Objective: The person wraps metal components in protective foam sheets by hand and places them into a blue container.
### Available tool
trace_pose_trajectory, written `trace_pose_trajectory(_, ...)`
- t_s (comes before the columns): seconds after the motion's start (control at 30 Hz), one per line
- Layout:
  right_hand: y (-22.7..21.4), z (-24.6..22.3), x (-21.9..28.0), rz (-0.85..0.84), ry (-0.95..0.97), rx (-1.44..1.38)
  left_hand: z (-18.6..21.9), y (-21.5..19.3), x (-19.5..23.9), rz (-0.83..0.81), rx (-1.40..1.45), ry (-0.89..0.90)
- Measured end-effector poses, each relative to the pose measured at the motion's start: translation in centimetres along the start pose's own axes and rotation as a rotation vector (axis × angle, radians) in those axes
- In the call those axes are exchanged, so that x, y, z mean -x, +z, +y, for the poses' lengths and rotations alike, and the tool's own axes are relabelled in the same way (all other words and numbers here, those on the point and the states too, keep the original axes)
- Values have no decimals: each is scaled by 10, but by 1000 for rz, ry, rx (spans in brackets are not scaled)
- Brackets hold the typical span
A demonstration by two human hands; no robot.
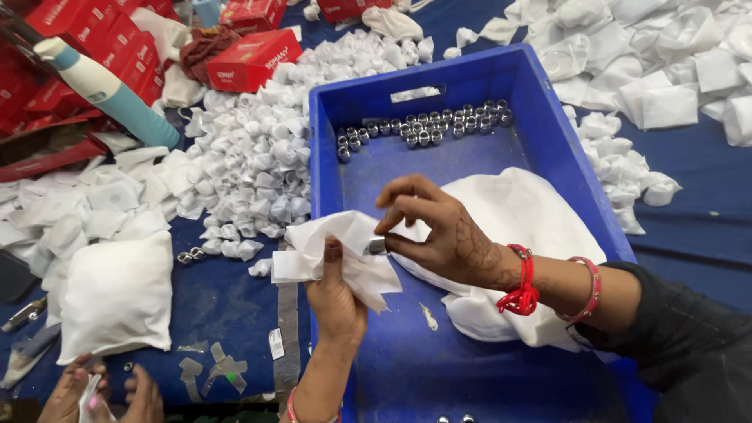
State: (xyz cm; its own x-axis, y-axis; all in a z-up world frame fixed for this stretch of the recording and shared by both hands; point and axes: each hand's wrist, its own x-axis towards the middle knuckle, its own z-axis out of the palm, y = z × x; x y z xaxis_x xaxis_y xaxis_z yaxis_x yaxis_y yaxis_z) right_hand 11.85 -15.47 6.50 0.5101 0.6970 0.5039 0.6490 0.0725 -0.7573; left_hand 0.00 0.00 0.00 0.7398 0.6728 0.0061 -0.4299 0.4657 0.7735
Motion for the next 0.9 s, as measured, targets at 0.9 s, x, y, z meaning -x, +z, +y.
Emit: trace_pose_trajectory(0.9, 13, 39, 15, 45, 63, -496, -7, 6, 21, -292, -519, 304)
